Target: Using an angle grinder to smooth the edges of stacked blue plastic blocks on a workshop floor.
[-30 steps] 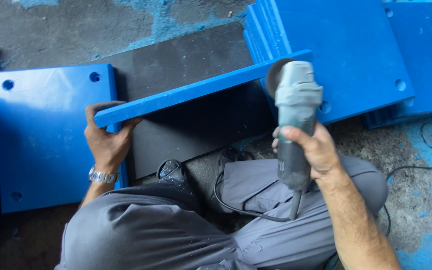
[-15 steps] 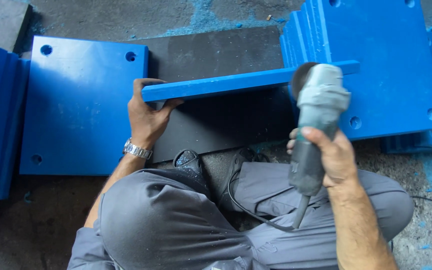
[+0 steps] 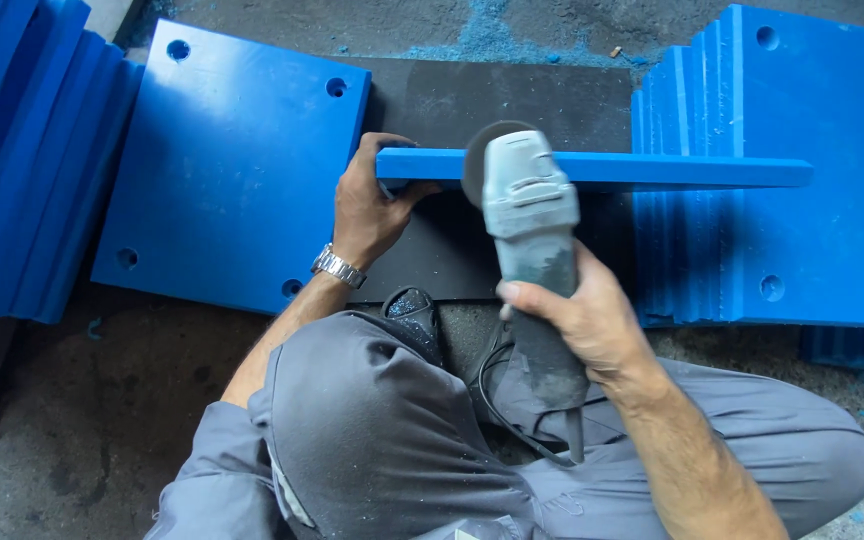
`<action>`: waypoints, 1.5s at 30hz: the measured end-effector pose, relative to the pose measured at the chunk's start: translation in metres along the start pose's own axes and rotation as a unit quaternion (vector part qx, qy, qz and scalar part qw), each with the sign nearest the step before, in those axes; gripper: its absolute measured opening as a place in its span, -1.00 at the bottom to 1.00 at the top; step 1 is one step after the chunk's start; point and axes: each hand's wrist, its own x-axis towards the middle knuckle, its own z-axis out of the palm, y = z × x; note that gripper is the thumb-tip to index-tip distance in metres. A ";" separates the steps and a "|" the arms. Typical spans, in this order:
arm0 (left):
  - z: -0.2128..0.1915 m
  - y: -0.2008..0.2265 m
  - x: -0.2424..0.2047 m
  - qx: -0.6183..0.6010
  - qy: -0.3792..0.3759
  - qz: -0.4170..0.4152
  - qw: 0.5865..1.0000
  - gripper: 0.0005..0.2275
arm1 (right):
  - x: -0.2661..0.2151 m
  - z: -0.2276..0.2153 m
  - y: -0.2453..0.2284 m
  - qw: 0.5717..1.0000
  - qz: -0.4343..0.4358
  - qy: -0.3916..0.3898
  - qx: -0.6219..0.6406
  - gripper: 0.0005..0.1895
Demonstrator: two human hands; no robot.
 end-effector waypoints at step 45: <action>0.011 -0.027 -0.003 0.047 -0.020 -0.017 0.999 -0.55 | -0.036 0.017 -0.012 0.987 0.044 0.027 0.152 -0.45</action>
